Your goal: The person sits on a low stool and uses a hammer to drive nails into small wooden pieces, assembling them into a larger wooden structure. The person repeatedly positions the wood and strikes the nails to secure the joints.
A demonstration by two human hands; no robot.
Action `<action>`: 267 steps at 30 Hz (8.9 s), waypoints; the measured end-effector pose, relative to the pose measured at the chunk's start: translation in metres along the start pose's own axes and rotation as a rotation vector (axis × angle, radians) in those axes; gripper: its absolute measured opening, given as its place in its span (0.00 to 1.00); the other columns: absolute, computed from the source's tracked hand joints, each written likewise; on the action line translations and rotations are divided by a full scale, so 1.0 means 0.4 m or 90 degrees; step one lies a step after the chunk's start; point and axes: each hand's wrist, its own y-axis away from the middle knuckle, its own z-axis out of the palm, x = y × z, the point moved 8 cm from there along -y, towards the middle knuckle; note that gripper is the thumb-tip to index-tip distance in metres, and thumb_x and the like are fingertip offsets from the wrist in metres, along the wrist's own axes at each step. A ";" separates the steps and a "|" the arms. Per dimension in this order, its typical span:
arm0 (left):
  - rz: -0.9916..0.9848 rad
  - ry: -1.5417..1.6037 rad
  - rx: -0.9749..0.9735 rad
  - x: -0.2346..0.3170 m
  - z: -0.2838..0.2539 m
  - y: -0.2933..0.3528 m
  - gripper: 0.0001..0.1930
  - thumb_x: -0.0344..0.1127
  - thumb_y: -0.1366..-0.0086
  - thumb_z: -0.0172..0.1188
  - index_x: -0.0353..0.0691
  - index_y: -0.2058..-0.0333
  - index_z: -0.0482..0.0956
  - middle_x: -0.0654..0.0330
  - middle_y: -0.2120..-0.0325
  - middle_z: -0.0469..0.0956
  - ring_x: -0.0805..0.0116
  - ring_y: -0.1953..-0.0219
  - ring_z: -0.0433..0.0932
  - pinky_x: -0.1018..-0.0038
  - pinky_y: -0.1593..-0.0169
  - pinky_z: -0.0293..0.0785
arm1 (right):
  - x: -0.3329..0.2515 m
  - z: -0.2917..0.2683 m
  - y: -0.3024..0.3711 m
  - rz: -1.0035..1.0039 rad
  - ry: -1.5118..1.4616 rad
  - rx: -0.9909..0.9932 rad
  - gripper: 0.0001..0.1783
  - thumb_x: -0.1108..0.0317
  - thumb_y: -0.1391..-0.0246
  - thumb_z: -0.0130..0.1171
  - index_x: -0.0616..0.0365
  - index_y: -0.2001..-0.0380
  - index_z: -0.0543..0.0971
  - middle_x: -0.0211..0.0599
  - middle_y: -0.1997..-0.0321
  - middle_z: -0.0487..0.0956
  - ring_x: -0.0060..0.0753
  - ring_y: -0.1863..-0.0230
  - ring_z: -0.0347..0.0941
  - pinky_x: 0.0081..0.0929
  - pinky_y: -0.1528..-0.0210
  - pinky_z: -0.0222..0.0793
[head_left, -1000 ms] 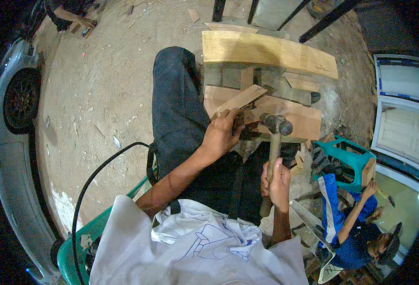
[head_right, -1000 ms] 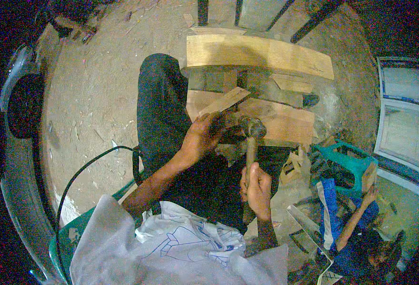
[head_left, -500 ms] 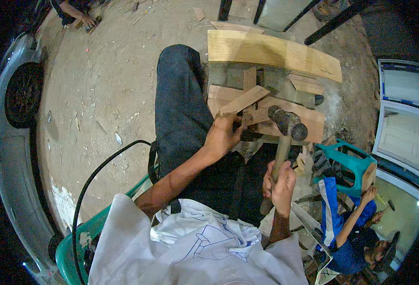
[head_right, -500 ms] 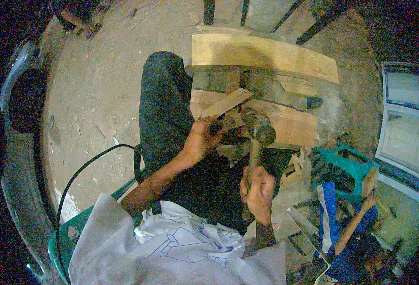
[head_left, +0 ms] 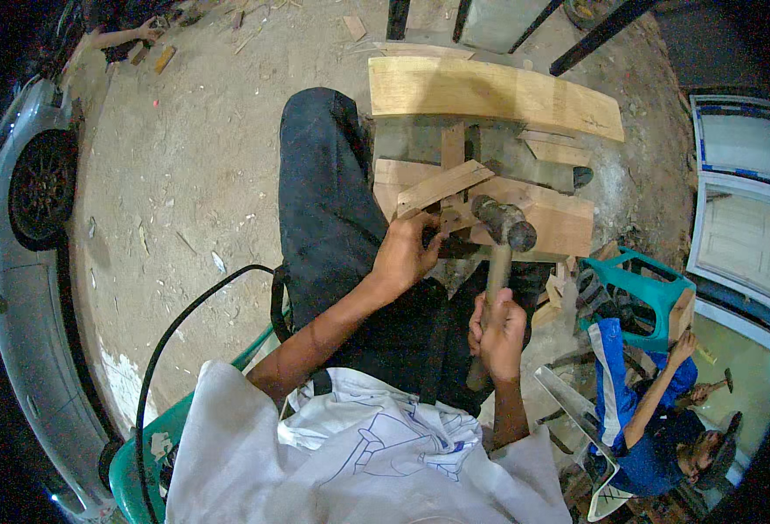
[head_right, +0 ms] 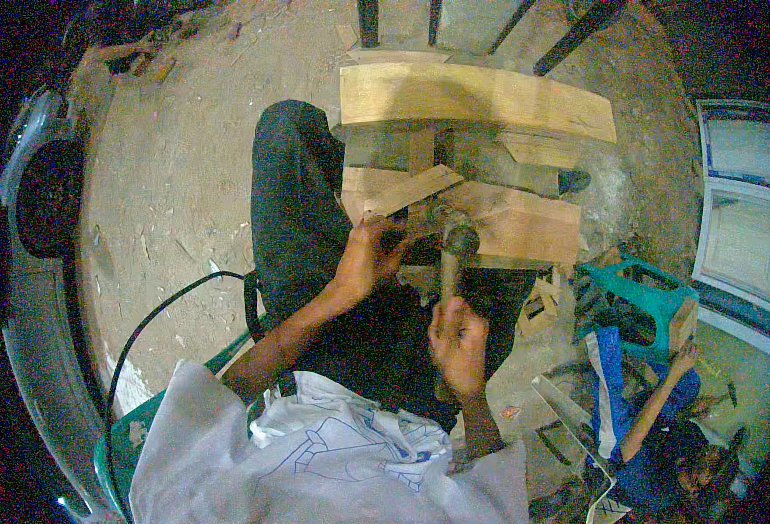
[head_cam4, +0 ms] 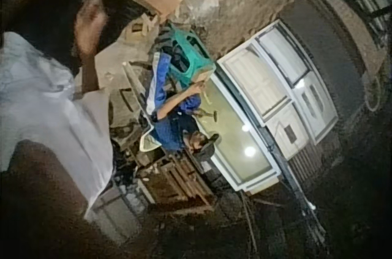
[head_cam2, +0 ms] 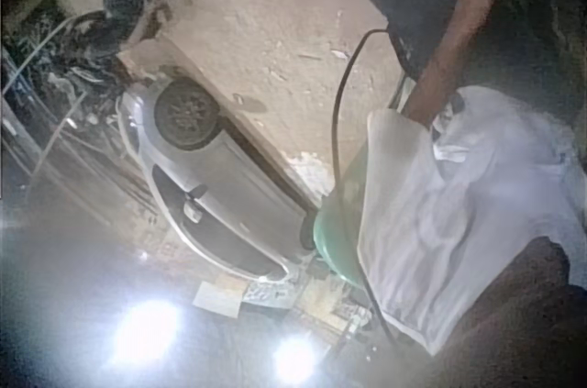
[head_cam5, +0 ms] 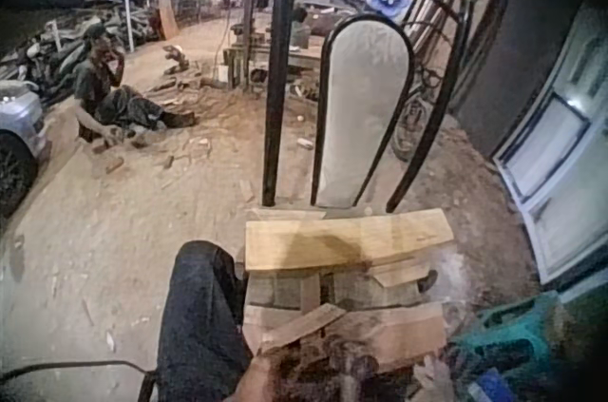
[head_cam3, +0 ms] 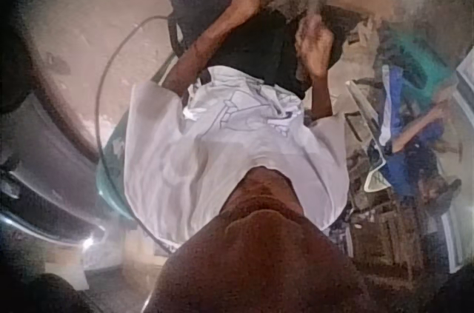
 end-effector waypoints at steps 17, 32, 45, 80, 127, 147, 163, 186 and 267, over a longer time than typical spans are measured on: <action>0.002 0.036 0.007 -0.004 -0.007 -0.016 0.11 0.25 0.48 0.63 0.29 0.66 0.77 0.42 0.69 0.78 0.43 0.65 0.76 0.60 0.60 0.73 | 0.037 0.032 -0.067 -0.046 0.162 -0.001 0.29 0.45 0.36 0.40 0.58 0.80 0.69 0.25 0.88 0.63 0.17 0.89 0.59 0.20 0.87 0.55; 0.010 -0.012 0.020 -0.014 -0.005 0.003 0.14 0.29 0.49 0.66 0.30 0.64 0.75 0.42 0.65 0.75 0.46 0.64 0.75 0.61 0.61 0.73 | -0.037 0.004 -0.012 -0.065 0.122 0.057 0.25 0.52 0.36 0.43 0.60 0.77 0.75 0.37 0.84 0.72 0.31 0.84 0.67 0.31 0.80 0.62; -0.049 -0.030 0.040 -0.023 -0.018 -0.006 0.13 0.28 0.51 0.67 0.32 0.68 0.74 0.46 0.72 0.76 0.47 0.68 0.75 0.61 0.63 0.72 | 0.036 0.055 0.017 -0.349 0.592 0.117 0.16 0.65 0.45 0.56 0.59 0.55 0.70 0.44 0.75 0.73 0.35 0.79 0.66 0.31 0.81 0.63; 0.003 -0.015 0.053 0.022 -0.039 0.001 0.15 0.27 0.50 0.66 0.32 0.63 0.75 0.50 0.74 0.76 0.55 0.72 0.76 0.64 0.66 0.72 | 0.004 0.081 0.023 -0.454 0.356 0.114 0.15 0.67 0.43 0.53 0.56 0.51 0.72 0.45 0.80 0.69 0.45 0.84 0.66 0.39 0.83 0.60; -0.018 -0.045 0.003 0.011 -0.016 0.009 0.16 0.29 0.51 0.68 0.32 0.64 0.73 0.48 0.73 0.75 0.49 0.69 0.76 0.62 0.64 0.73 | 0.167 0.082 0.015 -0.054 0.307 -0.002 0.21 0.67 0.46 0.58 0.60 0.49 0.70 0.46 0.67 0.75 0.43 0.78 0.70 0.35 0.78 0.67; 0.230 -0.218 -0.045 0.092 -0.005 -0.030 0.34 0.26 0.65 0.69 0.32 0.53 0.69 0.44 0.43 0.60 0.39 0.37 0.54 0.58 0.38 0.60 | -0.032 -0.006 0.072 0.106 -0.105 0.019 0.30 0.38 0.38 0.38 0.55 0.74 0.70 0.26 0.87 0.67 0.17 0.90 0.61 0.17 0.89 0.57; 0.036 0.098 -0.039 -0.069 0.050 -0.088 0.24 0.31 0.56 0.70 0.25 0.60 0.76 0.44 0.43 0.65 0.51 0.38 0.62 0.67 0.37 0.60 | 0.068 0.037 -0.009 0.039 0.060 0.043 0.31 0.42 0.36 0.36 0.57 0.79 0.70 0.31 0.91 0.66 0.27 0.91 0.64 0.27 0.89 0.58; 0.163 -0.034 -0.015 0.065 0.023 -0.065 0.20 0.35 0.54 0.70 0.26 0.67 0.77 0.39 0.49 0.69 0.43 0.44 0.67 0.62 0.40 0.63 | 0.069 0.011 -0.002 0.105 -0.042 0.066 0.28 0.39 0.38 0.40 0.53 0.75 0.70 0.25 0.89 0.63 0.21 0.92 0.57 0.22 0.91 0.54; 0.161 -0.156 0.027 0.093 0.004 -0.056 0.22 0.34 0.58 0.70 0.37 0.61 0.79 0.52 0.57 0.76 0.52 0.52 0.70 0.63 0.48 0.68 | 0.012 0.054 0.007 -0.269 0.163 0.196 0.30 0.46 0.35 0.37 0.58 0.82 0.68 0.30 0.90 0.65 0.22 0.92 0.62 0.24 0.90 0.57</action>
